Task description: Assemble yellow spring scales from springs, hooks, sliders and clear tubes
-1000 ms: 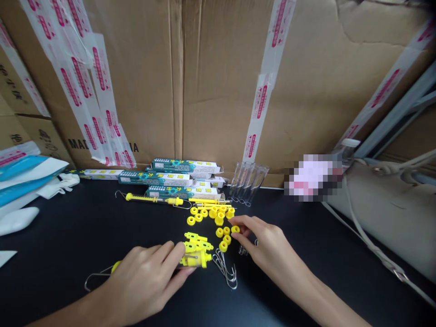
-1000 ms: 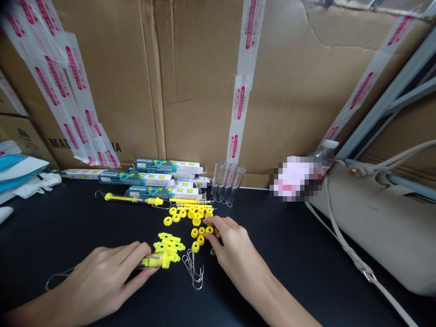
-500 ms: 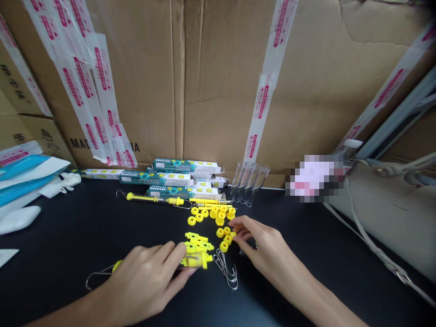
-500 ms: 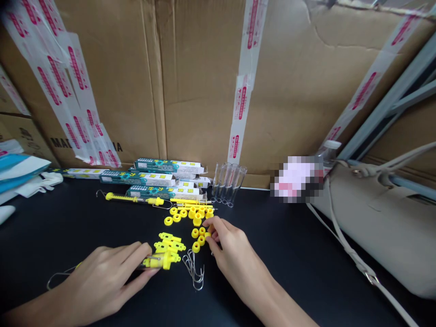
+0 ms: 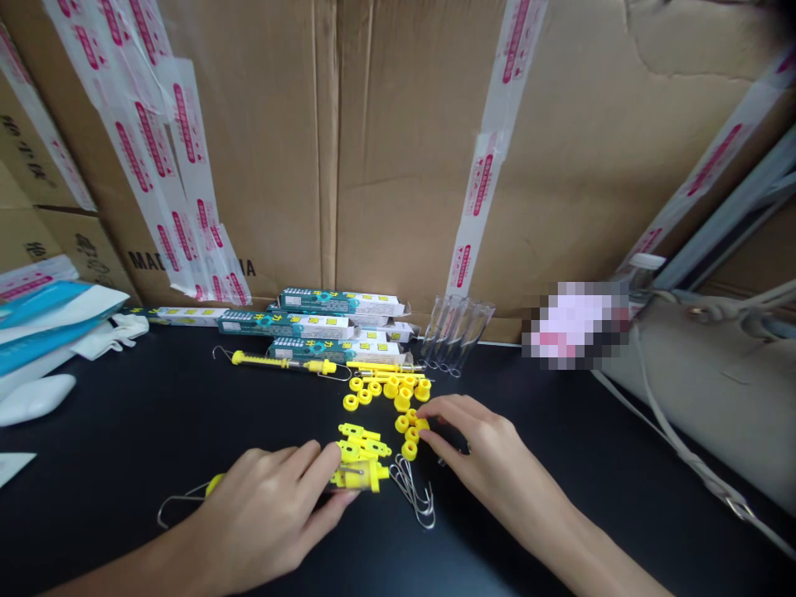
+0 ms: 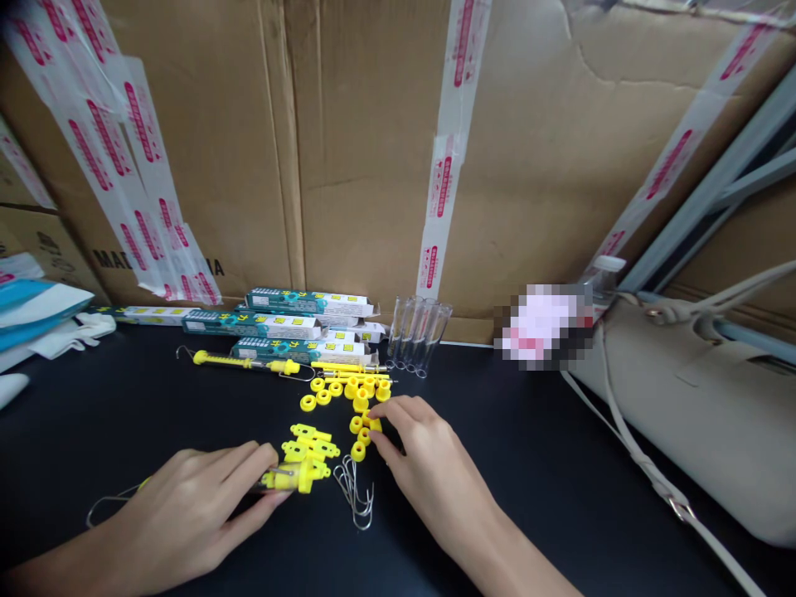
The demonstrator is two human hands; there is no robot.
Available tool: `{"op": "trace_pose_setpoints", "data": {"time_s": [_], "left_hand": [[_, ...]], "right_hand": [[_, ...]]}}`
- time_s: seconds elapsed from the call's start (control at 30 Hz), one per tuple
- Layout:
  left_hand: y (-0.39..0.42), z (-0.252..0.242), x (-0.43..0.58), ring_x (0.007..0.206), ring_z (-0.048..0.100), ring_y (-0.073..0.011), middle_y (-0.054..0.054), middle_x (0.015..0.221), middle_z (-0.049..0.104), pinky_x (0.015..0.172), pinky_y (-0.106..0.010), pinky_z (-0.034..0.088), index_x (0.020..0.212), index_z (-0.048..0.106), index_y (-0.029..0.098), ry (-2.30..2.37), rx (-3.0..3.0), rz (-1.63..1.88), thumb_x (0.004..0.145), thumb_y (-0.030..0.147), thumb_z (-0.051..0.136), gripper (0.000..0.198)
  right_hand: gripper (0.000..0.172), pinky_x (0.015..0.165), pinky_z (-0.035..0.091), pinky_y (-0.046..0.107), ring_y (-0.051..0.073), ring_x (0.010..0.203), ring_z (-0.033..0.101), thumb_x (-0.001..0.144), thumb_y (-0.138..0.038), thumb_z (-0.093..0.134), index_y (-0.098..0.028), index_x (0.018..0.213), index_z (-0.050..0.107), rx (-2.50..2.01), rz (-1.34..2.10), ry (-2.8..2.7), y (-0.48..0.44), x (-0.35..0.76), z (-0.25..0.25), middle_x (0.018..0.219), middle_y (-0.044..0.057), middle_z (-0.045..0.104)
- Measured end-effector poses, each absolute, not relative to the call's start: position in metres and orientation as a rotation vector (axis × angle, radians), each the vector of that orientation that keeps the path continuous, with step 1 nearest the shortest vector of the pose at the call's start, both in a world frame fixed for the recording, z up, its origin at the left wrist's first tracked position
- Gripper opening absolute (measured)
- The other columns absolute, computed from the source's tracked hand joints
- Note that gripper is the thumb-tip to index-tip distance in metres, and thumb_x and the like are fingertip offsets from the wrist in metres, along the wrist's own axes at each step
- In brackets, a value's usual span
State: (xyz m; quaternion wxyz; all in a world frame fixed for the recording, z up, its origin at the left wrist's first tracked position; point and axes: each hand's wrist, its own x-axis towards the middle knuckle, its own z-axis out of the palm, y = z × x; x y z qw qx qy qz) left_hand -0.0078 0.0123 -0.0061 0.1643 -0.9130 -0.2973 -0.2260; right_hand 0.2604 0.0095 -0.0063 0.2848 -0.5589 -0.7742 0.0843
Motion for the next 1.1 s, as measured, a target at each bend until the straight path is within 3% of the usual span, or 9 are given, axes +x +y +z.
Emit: {"op": "trace_pose_setpoints", "data": {"time_s": [0.1, 0.33, 0.53, 0.73, 0.9, 1.1], "left_hand": [[0.012, -0.006, -0.008, 0.046, 0.064, -0.0182, 0.004, 0.063, 0.058, 0.039, -0.034, 0.034, 0.088, 0.046, 0.024, -0.855, -2.614, -0.639, 0.107, 0.033, 0.024, 0.03], [0.011, -0.005, -0.008, 0.046, 0.063, -0.0177, 0.005, 0.062, 0.058, 0.04, -0.033, 0.032, 0.088, 0.046, 0.023, -0.85, -2.614, -0.653, 0.107, 0.033, 0.024, 0.031], [0.012, -0.006, -0.008, 0.047, 0.064, -0.0178, 0.005, 0.062, 0.059, 0.041, -0.033, 0.033, 0.089, 0.046, 0.023, -0.856, -2.614, -0.647, 0.107, 0.034, 0.024, 0.031], [0.012, -0.005, -0.008, 0.047, 0.063, -0.0176, 0.004, 0.062, 0.059, 0.041, -0.032, 0.033, 0.088, 0.046, 0.023, -0.847, -2.625, -0.633, 0.107, 0.033, 0.024, 0.031], [0.011, -0.005, -0.008, 0.047, 0.064, -0.0183, 0.004, 0.063, 0.059, 0.04, -0.033, 0.034, 0.089, 0.046, 0.023, -0.847, -2.626, -0.629, 0.107, 0.033, 0.025, 0.03], [0.011, -0.007, -0.009, 0.048, 0.064, -0.0195, 0.004, 0.063, 0.059, 0.039, -0.034, 0.035, 0.089, 0.046, 0.023, -0.856, -2.624, -0.605, 0.107, 0.032, 0.025, 0.03]], "right_hand": [[0.012, 0.084, 0.056, 0.038, 0.022, 0.092, 0.069, 0.089, -0.013, 0.066, -0.021, 0.097, 0.069, -1.443, 0.246, -2.074, 0.013, 0.26, -0.01, 0.101, 0.005, 0.071], [0.011, 0.067, 0.057, 0.029, 0.017, 0.072, 0.068, 0.083, -0.009, 0.068, -0.019, 0.083, 0.069, -1.454, 0.282, -2.01, 0.016, 0.259, -0.013, 0.086, 0.003, 0.069], [0.021, 0.07, 0.059, 0.029, 0.017, 0.074, 0.07, 0.082, -0.004, 0.059, -0.018, 0.095, 0.067, -1.459, 0.308, -1.964, 0.016, 0.258, -0.007, 0.091, 0.005, 0.071], [0.019, 0.076, 0.06, 0.035, 0.02, 0.082, 0.073, 0.088, -0.011, 0.055, -0.02, 0.1, 0.066, -1.499, 0.311, -1.947, 0.016, 0.26, -0.01, 0.093, 0.005, 0.075], [0.013, 0.069, 0.058, 0.034, 0.02, 0.074, 0.068, 0.086, -0.019, 0.065, -0.021, 0.099, 0.064, -1.488, 0.269, -1.969, 0.012, 0.256, -0.002, 0.084, 0.003, 0.069], [0.041, 0.076, 0.058, 0.035, 0.021, 0.087, 0.065, 0.072, -0.014, 0.081, -0.023, 0.103, 0.056, -1.512, 0.279, -2.038, 0.004, 0.251, -0.004, 0.103, 0.004, 0.06]]}}
